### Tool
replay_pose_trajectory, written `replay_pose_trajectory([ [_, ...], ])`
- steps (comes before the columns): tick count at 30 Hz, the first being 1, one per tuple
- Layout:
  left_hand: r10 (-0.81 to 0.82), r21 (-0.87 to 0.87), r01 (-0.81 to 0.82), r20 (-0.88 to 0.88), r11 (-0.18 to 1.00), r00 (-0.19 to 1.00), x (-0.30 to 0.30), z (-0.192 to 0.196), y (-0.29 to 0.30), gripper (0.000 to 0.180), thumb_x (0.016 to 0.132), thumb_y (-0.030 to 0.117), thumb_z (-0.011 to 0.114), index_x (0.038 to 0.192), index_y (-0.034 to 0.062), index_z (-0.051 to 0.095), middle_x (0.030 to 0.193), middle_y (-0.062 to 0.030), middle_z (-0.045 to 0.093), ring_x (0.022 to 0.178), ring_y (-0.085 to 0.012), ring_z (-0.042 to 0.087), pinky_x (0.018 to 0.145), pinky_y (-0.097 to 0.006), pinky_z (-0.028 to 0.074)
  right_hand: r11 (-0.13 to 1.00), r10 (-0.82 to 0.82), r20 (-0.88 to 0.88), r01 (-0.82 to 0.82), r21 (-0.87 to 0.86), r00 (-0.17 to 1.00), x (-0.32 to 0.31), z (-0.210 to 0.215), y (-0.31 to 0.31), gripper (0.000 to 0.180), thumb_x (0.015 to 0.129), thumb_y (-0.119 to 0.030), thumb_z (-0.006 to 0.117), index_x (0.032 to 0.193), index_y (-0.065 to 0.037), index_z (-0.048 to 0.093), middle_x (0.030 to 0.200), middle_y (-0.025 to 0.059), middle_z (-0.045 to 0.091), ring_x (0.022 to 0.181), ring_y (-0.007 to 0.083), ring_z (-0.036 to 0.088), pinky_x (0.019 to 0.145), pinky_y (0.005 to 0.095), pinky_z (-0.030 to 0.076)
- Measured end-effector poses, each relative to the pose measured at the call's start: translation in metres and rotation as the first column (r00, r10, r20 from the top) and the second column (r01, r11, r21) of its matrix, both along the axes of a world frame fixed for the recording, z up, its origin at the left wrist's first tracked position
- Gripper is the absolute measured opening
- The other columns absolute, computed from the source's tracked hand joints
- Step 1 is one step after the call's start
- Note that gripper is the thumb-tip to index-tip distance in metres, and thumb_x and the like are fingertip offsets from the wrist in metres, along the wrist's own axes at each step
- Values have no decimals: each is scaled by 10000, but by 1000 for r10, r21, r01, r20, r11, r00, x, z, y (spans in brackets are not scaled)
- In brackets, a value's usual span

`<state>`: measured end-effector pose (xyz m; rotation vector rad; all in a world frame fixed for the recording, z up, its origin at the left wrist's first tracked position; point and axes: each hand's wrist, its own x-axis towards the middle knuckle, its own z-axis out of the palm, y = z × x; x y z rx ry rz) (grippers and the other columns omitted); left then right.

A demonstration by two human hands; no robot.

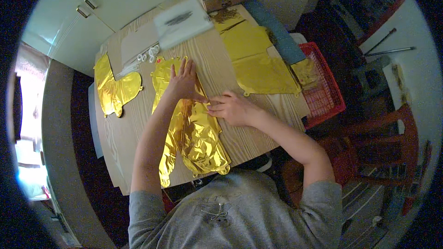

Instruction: Folding gold foil sheets and placing them into clear plastic sleeves with cardboard backing.

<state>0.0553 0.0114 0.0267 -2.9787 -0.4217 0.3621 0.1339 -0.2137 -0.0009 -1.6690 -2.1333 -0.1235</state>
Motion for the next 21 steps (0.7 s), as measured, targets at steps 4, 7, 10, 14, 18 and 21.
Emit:
replay_pose_trajectory([
  [4, 7, -11, -7, -3, 1000, 1000, 0, 1, 0, 1534, 369, 858, 692, 1469, -85, 190, 1555, -191, 225, 1473, -328, 97, 1143, -608, 91, 996, 44, 12, -43, -77, 999, -1, 4, -7, 328, 811, -123, 557, 1094, -166, 718, 1201, -39, 667, 1254, 163, 502, 1017, 408, 370],
  [7, 8, -7, -8, -18, 1000, 1000, 1, 1, -1, 1540, 369, 866, 686, 1468, -89, 184, 1551, -197, 231, 1473, -330, 92, 1143, -608, 90, 993, 68, 9, -67, -96, 998, -4, 3, -16, 342, 792, -120, 560, 1090, -174, 720, 1199, -45, 668, 1272, 161, 492, 1026, 407, 364],
  [10, 7, -10, -7, -27, 1000, 1000, 2, 1, 0, 1545, 371, 875, 677, 1468, -93, 180, 1549, -201, 229, 1472, -332, 90, 1143, -609, 88, 990, 96, -18, -97, -104, 995, -8, 7, -27, 334, 778, -110, 571, 1071, -156, 724, 1194, -43, 670, 1274, 165, 498, 1031, 402, 362],
  [14, 9, -11, -9, -51, 1000, 999, 4, 2, -1, 1539, 385, 885, 663, 1468, -93, 175, 1555, -204, 209, 1472, -335, 87, 1142, -610, 93, 985, 121, -33, -124, -124, 992, -11, 13, -38, 325, 761, -109, 582, 1046, -149, 732, 1197, -38, 669, 1263, 170, 512, 1044, 414, 361],
  [18, 12, -10, -12, -54, 1000, 998, 4, 0, 2, 1512, 414, 886, 652, 1472, -84, 175, 1556, -203, 203, 1472, -332, 87, 1133, -626, 102, 986, 121, -86, -130, -107, 989, -14, 8, -47, 341, 733, -96, 603, 1044, -143, 733, 1189, -35, 673, 1239, 171, 534, 1055, 417, 364],
  [21, 18, -7, -19, -81, 1000, 997, 6, -1, 2, 1466, 467, 886, 626, 1479, -70, 165, 1566, -195, 174, 1475, -327, 66, 1129, -637, 94, 988, 119, -110, -129, -87, 987, -15, 6, -50, 352, 718, -76, 609, 1041, -140, 734, 1183, -31, 677, 1215, 175, 556, 1049, 415, 375],
])
